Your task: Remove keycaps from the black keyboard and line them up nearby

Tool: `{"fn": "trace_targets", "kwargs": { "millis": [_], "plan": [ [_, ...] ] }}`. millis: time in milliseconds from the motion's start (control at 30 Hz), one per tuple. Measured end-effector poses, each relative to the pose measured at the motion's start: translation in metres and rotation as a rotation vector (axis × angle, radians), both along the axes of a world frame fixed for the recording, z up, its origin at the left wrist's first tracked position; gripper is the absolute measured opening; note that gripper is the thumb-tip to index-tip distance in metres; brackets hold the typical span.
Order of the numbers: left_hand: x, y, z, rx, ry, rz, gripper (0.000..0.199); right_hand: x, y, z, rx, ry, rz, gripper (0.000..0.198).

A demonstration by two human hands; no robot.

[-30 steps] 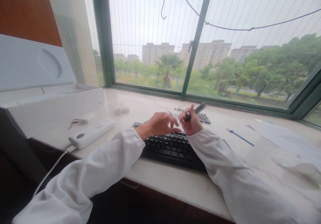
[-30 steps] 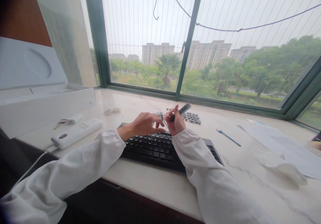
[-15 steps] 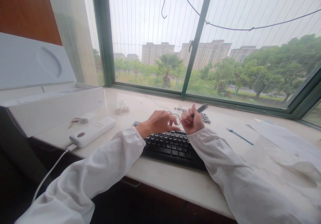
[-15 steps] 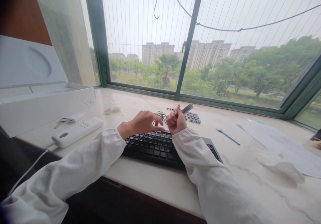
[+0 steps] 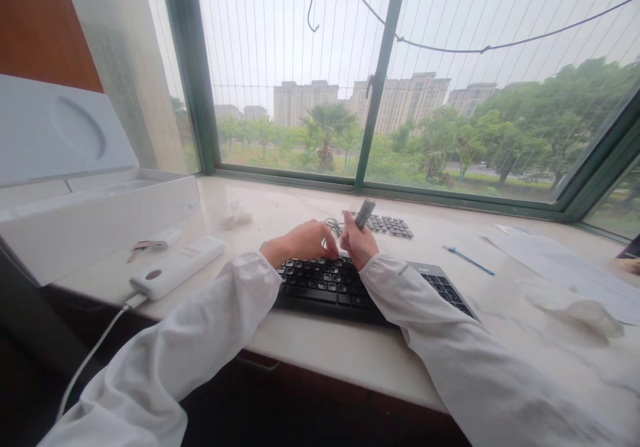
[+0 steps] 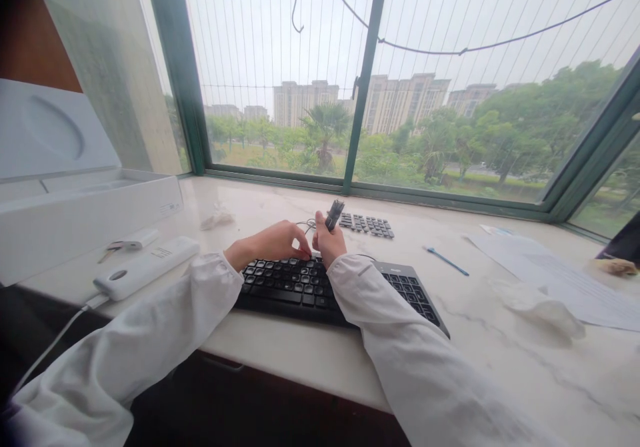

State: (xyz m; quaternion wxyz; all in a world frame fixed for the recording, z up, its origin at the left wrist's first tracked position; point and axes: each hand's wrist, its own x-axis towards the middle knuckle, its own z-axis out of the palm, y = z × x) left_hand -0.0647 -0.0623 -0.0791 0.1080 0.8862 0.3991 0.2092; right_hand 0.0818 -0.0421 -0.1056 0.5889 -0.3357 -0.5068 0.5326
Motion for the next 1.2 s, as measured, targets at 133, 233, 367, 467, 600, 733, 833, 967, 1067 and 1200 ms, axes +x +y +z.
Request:
{"fn": "trace_targets", "kwargs": {
  "millis": [133, 233, 367, 467, 600, 733, 833, 967, 1067, 1200],
  "plan": [
    [-0.004, 0.007, -0.003, -0.128, -0.074, -0.02, 0.02, -0.005, 0.0, -0.001, 0.049, -0.204, -0.156, 0.053],
    [-0.008, 0.012, -0.005, -0.196, -0.095, -0.021, 0.026, -0.008, -0.003, 0.0, 0.031, -0.25, -0.215, 0.049],
    [-0.011, 0.016, -0.007, -0.295, -0.126, 0.0, 0.031, -0.011, -0.007, 0.002, 0.034, -0.17, -0.115, 0.044],
    [-0.011, 0.02, -0.01, -0.35, -0.156, -0.02, 0.03, -0.011, -0.01, 0.0, 0.058, -0.14, 0.0, 0.043],
    [-0.01, 0.026, -0.017, -0.338, -0.2, -0.091, 0.027, -0.009, -0.012, -0.004, 0.197, -0.258, 0.079, 0.04],
    [-0.009, 0.029, -0.021, -0.265, -0.221, -0.11, 0.03, -0.006, -0.012, -0.006, 0.369, -0.404, 0.018, 0.038],
    [-0.01, 0.029, -0.021, -0.237, -0.236, -0.126, 0.032, -0.006, -0.012, -0.007, 0.428, -0.438, -0.013, 0.039],
    [-0.01, 0.029, -0.021, -0.232, -0.23, -0.115, 0.031, -0.006, -0.013, -0.006, 0.451, -0.457, -0.028, 0.041],
    [-0.01, 0.028, -0.021, -0.227, -0.228, -0.112, 0.03, -0.005, -0.014, -0.006, 0.447, -0.46, -0.03, 0.042],
    [-0.009, 0.025, -0.02, -0.231, -0.226, -0.093, 0.029, -0.005, -0.016, -0.005, 0.393, -0.403, -0.027, 0.041]
  ]
}}
